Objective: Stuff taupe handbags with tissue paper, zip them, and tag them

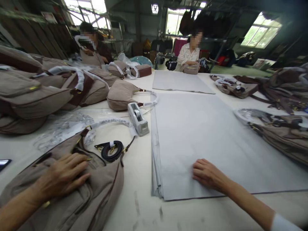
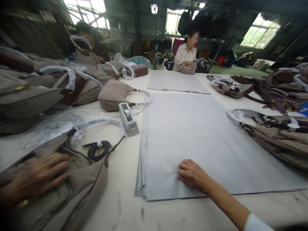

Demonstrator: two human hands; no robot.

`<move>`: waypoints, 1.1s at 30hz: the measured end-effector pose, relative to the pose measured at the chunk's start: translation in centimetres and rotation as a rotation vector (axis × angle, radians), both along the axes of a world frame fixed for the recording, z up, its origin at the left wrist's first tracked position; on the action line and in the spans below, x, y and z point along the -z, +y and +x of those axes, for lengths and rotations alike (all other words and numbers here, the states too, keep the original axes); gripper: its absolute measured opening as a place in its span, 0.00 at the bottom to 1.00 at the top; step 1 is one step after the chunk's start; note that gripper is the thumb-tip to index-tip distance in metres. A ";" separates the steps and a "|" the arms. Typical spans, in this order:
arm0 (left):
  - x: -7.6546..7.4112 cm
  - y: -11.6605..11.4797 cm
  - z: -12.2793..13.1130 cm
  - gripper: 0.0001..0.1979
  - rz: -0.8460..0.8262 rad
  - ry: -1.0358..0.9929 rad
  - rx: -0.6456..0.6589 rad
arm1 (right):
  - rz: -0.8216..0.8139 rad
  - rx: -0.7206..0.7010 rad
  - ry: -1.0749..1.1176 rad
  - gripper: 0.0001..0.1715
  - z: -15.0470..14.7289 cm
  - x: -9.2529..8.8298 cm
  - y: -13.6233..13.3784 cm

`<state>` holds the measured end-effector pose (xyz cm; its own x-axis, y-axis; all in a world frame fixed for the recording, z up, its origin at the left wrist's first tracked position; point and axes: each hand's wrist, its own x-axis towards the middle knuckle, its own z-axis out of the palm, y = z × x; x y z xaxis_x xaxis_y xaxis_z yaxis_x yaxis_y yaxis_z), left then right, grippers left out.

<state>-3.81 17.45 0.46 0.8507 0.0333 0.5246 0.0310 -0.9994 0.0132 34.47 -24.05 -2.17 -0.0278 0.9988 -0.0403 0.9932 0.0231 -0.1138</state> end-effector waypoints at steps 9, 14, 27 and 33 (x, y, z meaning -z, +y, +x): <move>1.9 -17.5 12.8 0.24 -0.254 0.355 -0.128 | 0.266 0.264 -0.021 0.05 3.7 2.4 -9.2; 3.9 -27.6 22.6 0.46 -0.615 0.622 0.133 | 0.311 0.327 0.033 0.06 3.2 3.1 -8.3; 4.8 -33.1 27.2 0.38 -0.706 0.397 0.291 | 0.053 0.077 0.087 0.17 -0.7 -2.9 8.8; 5.5 -33.3 27.6 0.39 -0.760 0.487 0.319 | -0.222 -0.197 -0.019 0.13 -0.2 -0.7 12.1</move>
